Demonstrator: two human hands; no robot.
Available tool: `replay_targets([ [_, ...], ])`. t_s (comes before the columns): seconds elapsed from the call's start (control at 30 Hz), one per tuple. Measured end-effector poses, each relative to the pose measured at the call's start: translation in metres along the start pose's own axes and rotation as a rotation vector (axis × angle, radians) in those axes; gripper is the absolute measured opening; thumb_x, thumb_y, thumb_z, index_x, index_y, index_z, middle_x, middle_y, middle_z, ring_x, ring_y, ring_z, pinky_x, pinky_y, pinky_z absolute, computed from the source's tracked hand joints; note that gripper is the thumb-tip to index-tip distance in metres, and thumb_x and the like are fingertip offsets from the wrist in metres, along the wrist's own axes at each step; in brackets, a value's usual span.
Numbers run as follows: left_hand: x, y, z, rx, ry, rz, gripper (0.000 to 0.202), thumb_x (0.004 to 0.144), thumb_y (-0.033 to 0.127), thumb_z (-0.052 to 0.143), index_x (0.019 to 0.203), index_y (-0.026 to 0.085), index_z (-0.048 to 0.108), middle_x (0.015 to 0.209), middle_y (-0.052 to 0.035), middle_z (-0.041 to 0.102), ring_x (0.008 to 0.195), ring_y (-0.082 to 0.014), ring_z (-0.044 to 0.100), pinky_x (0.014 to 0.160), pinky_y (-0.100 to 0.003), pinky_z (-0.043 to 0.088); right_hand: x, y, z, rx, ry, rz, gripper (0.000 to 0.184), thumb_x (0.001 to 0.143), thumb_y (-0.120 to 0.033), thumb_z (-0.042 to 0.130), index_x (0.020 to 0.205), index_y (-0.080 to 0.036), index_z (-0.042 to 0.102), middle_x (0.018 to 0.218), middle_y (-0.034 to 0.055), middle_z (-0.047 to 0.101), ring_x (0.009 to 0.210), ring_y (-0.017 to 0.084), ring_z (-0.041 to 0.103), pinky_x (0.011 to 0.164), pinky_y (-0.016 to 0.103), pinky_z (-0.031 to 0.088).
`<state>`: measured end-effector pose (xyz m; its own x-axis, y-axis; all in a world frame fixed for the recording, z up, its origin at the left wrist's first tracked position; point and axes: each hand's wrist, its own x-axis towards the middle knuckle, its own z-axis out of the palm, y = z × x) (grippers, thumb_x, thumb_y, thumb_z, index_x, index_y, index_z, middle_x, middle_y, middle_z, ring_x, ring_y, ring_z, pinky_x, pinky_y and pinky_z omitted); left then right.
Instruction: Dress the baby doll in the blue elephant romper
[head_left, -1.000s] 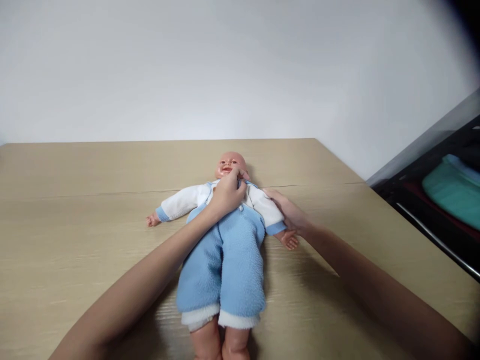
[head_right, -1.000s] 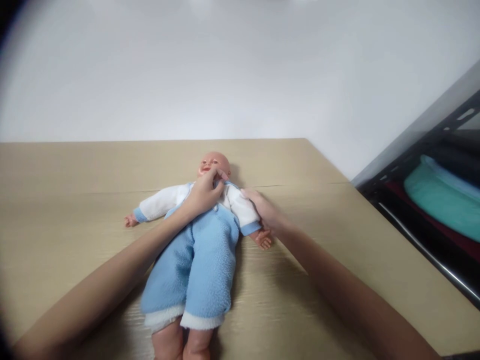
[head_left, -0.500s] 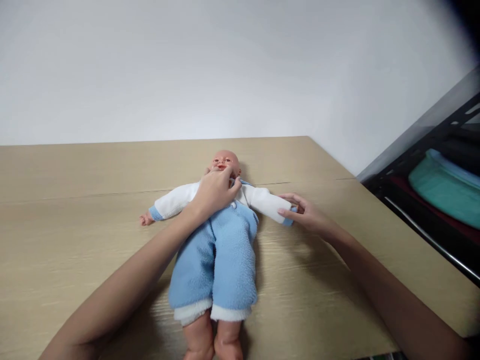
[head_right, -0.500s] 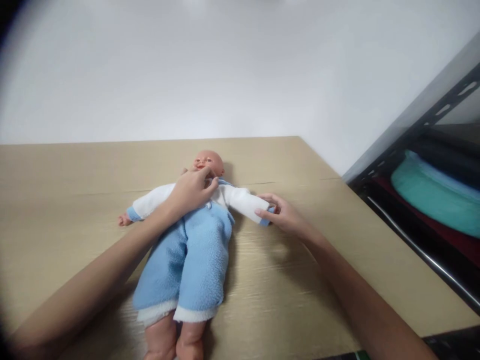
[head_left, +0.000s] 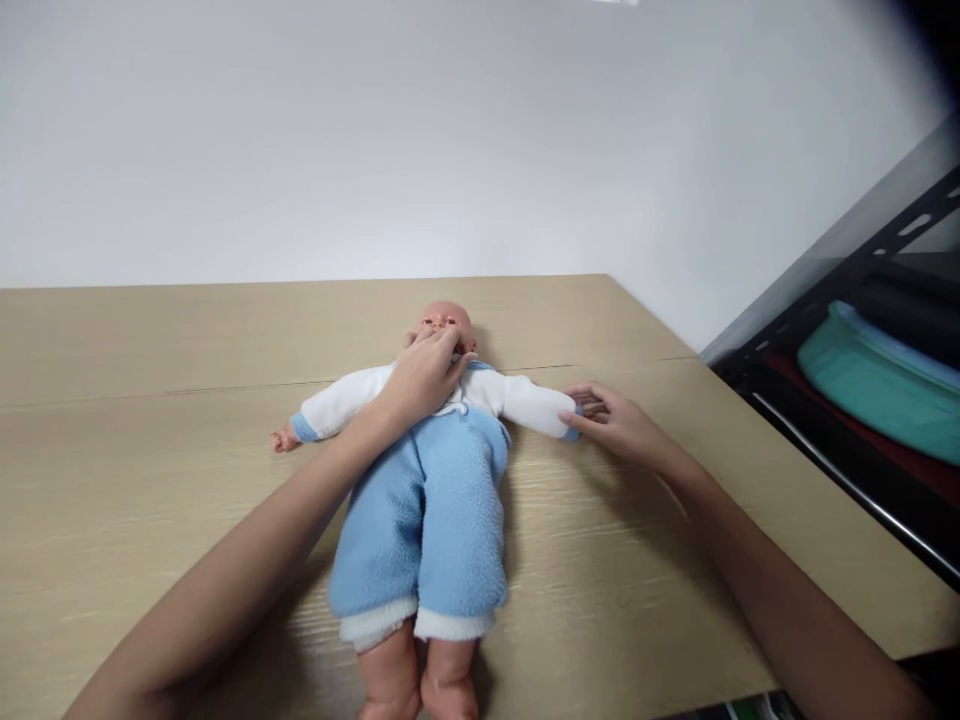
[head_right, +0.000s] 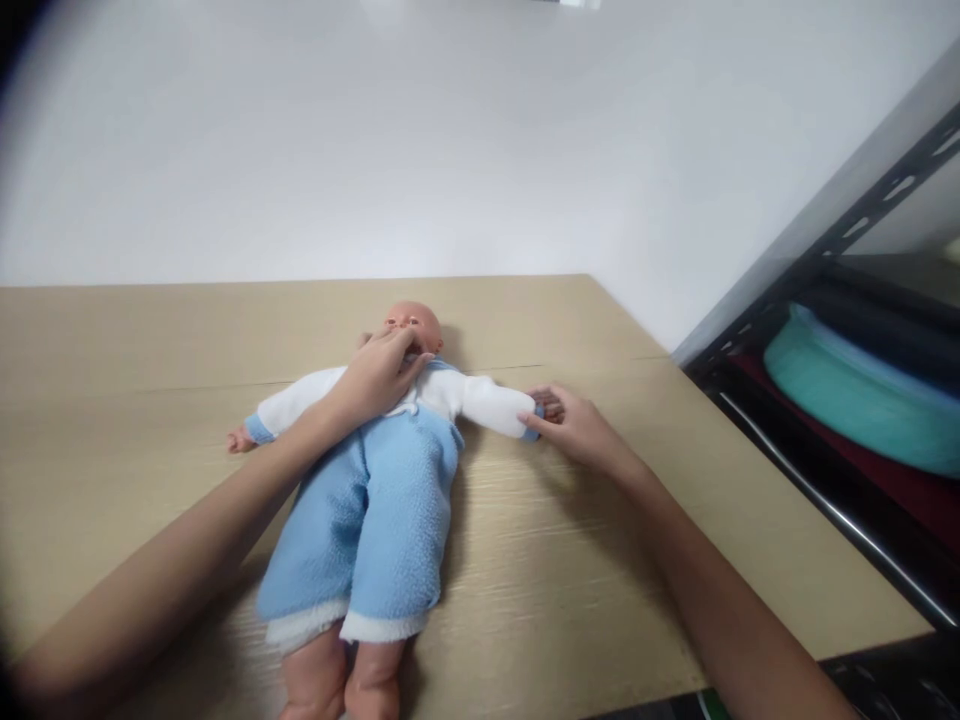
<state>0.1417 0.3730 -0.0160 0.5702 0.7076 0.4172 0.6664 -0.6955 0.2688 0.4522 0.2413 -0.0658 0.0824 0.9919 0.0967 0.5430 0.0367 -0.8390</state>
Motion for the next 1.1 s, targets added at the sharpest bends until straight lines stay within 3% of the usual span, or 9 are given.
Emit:
replay_targets([
  [0.13, 0.000, 0.001, -0.001, 0.021, 0.043, 0.026, 0.013, 0.109, 0.031, 0.051, 0.110, 0.023, 0.061, 0.119, -0.0138, 0.074, 0.123, -0.0357, 0.059, 0.104, -0.048, 0.038, -0.010, -0.023, 0.017, -0.313, 0.278, -0.377, 0.028, 0.094, -0.037, 0.074, 0.118, -0.024, 0.072, 0.124, 0.0123, 0.074, 0.124, 0.037, 0.064, 0.114, 0.060, 0.045],
  [0.2, -0.001, 0.003, -0.004, 0.047, 0.073, 0.055, 0.014, 0.109, 0.030, 0.051, 0.112, 0.023, 0.062, 0.122, -0.0131, 0.073, 0.125, -0.0353, 0.059, 0.104, -0.048, 0.038, -0.019, -0.038, 0.034, -0.264, 0.261, -0.432, 0.023, 0.099, -0.033, 0.069, 0.121, -0.025, 0.069, 0.117, 0.0109, 0.073, 0.113, 0.033, 0.067, 0.106, 0.054, 0.050],
  [0.27, -0.002, 0.006, -0.008, 0.060, 0.100, 0.093, 0.015, 0.109, 0.029, 0.050, 0.112, 0.023, 0.063, 0.123, -0.0127, 0.072, 0.124, -0.0346, 0.058, 0.105, -0.048, 0.038, -0.025, -0.050, 0.054, -0.110, 0.124, -0.367, 0.025, 0.104, -0.037, 0.066, 0.126, -0.027, 0.067, 0.111, 0.0087, 0.072, 0.097, 0.028, 0.069, 0.091, 0.046, 0.055],
  [0.37, -0.004, 0.015, -0.015, -0.006, 0.087, 0.171, 0.017, 0.109, 0.033, 0.050, 0.109, 0.023, 0.063, 0.118, -0.0115, 0.070, 0.120, -0.0324, 0.057, 0.109, -0.047, 0.038, -0.027, -0.059, 0.080, 0.120, -0.100, -0.237, 0.028, 0.109, -0.047, 0.060, 0.128, -0.027, 0.065, 0.110, 0.0064, 0.072, 0.093, 0.024, 0.069, 0.084, 0.040, 0.055],
  [0.53, -0.006, 0.031, -0.019, -0.202, -0.055, 0.306, 0.021, 0.109, 0.037, 0.051, 0.105, 0.022, 0.064, 0.111, -0.0097, 0.070, 0.106, -0.0285, 0.058, 0.102, -0.043, 0.043, -0.009, -0.059, 0.091, 0.265, -0.271, -0.119, 0.041, 0.110, -0.058, 0.049, 0.087, -0.026, 0.059, 0.078, -0.0012, 0.056, 0.074, 0.021, 0.054, 0.074, 0.037, 0.048],
  [0.63, -0.008, 0.035, -0.015, -0.235, -0.147, 0.333, 0.024, 0.109, 0.039, 0.051, 0.106, 0.021, 0.066, 0.107, -0.0094, 0.070, 0.102, -0.0274, 0.059, 0.098, -0.042, 0.044, 0.003, -0.057, 0.088, 0.265, -0.300, -0.129, 0.045, 0.106, -0.060, 0.056, 0.077, -0.025, 0.059, 0.079, 0.0003, 0.058, 0.080, 0.022, 0.053, 0.082, 0.038, 0.046],
  [0.77, -0.010, 0.034, -0.008, -0.198, -0.252, 0.321, 0.028, 0.110, 0.043, 0.050, 0.104, 0.020, 0.067, 0.104, -0.0095, 0.072, 0.105, -0.0291, 0.061, 0.102, -0.046, 0.042, 0.011, -0.052, 0.089, 0.457, -0.322, 0.054, 0.047, 0.091, -0.065, 0.069, 0.072, -0.026, 0.052, 0.068, -0.0035, 0.047, 0.065, 0.017, 0.040, 0.063, 0.034, 0.037],
  [0.97, -0.010, 0.034, -0.007, -0.200, -0.328, 0.281, 0.029, 0.110, 0.042, 0.045, 0.101, 0.021, 0.063, 0.101, -0.0097, 0.073, 0.105, -0.0300, 0.063, 0.103, -0.048, 0.042, 0.002, -0.051, 0.092, 0.699, -0.307, 0.193, 0.039, 0.080, -0.056, 0.078, 0.090, -0.025, 0.058, 0.071, -0.0060, 0.045, 0.060, 0.014, 0.038, 0.058, 0.030, 0.028],
  [1.1, -0.011, 0.035, -0.009, -0.433, -0.381, 0.259, 0.024, 0.108, 0.042, 0.052, 0.112, 0.021, 0.061, 0.091, -0.0039, 0.071, 0.087, -0.0233, 0.065, 0.091, -0.041, 0.046, -0.004, -0.054, 0.092, 0.787, -0.267, 0.207, 0.039, 0.077, -0.050, 0.084, 0.099, -0.025, 0.064, 0.074, -0.0061, 0.047, 0.061, 0.014, 0.039, 0.059, 0.030, 0.028],
])
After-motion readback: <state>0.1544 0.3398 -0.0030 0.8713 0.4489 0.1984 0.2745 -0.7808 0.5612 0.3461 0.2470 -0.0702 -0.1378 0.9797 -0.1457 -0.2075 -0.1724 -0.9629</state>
